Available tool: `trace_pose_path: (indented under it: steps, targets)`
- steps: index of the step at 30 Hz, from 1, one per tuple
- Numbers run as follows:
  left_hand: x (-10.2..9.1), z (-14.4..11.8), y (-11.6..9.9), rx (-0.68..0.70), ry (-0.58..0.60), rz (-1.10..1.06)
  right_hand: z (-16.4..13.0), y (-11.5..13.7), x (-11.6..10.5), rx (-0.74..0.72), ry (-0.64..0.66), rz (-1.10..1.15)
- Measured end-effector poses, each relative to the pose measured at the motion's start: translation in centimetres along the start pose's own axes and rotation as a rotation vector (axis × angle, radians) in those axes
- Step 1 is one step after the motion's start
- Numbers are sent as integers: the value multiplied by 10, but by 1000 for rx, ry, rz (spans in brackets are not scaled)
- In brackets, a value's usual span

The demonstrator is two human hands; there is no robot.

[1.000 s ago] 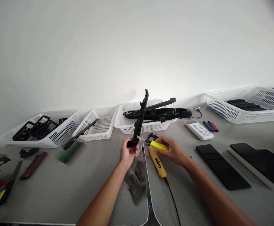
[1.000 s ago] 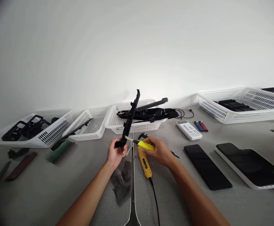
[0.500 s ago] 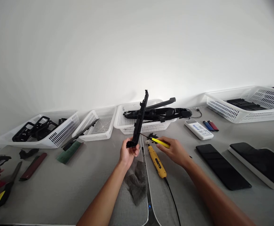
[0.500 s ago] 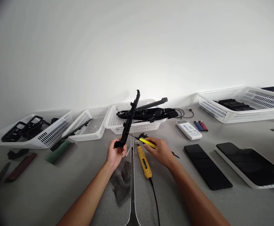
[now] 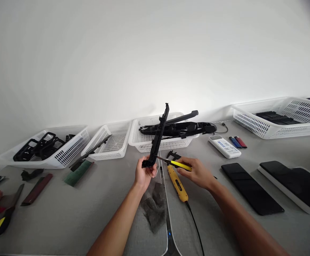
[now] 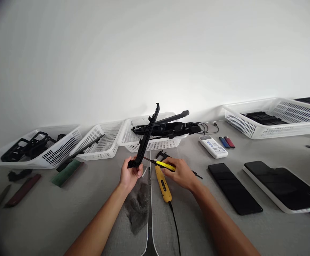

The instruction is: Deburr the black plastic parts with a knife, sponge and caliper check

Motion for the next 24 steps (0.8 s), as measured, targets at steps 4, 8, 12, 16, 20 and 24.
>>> trace_pose_path:
  steps: [4,8,12,16,20,24]
  targets:
    - [1,-1,0,1,-11,6,0,1,-2,-4,6,24]
    - [1,-1,0,2,-9,6,0,1,-1,-3,19,22]
    - [1,-1,1,-1,-12,9,0,-2,-4,20,-42,-4]
    - [2,-1,0,-1,-5,7,0,-1,-4,6,-32,4]
    - [2,0,0,-6,-8,-6,0,0,-5,14,-30,0]
    - [2,-1,0,-1,-3,2,-1,3,-7,0,-26,27]
Point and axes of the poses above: each hand's wrist, its own z-axis towards the middle knuckle, its own x-axis out of the palm, y = z × x, the point moved 7 cm from there along z, towards the middle knuckle, and after that the axes turned 2 degrees about -z, right-handed, at the moved point
